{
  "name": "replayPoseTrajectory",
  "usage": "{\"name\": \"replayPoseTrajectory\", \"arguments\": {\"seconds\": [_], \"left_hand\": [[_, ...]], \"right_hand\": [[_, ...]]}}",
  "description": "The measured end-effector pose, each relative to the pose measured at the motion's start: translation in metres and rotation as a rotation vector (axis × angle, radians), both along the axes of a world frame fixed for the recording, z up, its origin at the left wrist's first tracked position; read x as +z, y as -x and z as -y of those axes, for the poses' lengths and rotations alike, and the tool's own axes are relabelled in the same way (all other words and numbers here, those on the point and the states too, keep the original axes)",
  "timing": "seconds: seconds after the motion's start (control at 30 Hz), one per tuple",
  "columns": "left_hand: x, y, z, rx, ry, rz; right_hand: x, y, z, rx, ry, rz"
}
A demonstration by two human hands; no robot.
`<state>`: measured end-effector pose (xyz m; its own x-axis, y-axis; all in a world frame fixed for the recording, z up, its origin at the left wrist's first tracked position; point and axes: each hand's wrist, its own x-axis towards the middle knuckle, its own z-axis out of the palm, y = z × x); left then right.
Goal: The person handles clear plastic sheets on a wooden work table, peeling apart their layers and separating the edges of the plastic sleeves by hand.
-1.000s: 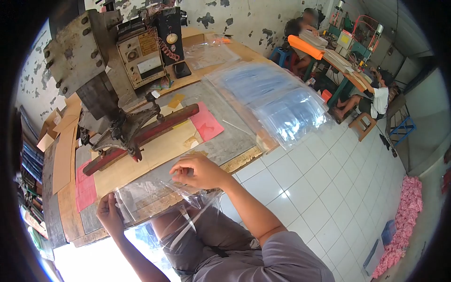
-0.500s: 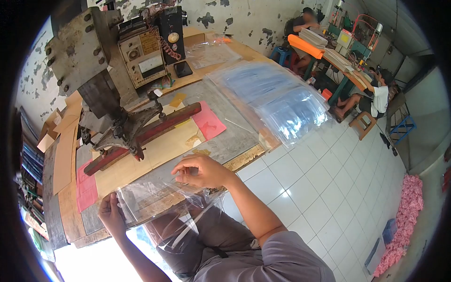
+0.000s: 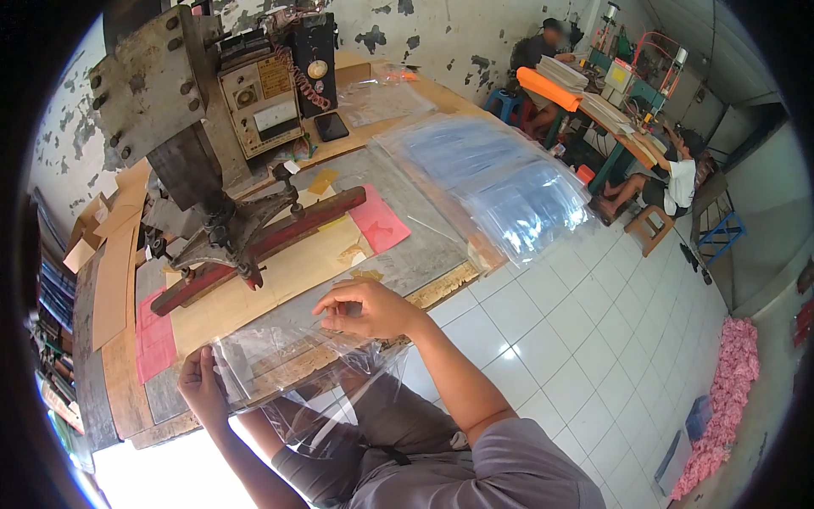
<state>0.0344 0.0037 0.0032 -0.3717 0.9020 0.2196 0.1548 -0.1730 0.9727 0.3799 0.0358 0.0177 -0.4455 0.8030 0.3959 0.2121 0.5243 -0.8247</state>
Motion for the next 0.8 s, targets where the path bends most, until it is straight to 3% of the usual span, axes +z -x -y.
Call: {"name": "replayPoseTrajectory", "arguments": {"seconds": [0.8], "left_hand": [[-0.0003, 0.0, -0.0002, 0.013, 0.014, -0.021]], "right_hand": [[-0.0004, -0.0012, 0.0014, 0.009, 0.013, 0.027]]}}
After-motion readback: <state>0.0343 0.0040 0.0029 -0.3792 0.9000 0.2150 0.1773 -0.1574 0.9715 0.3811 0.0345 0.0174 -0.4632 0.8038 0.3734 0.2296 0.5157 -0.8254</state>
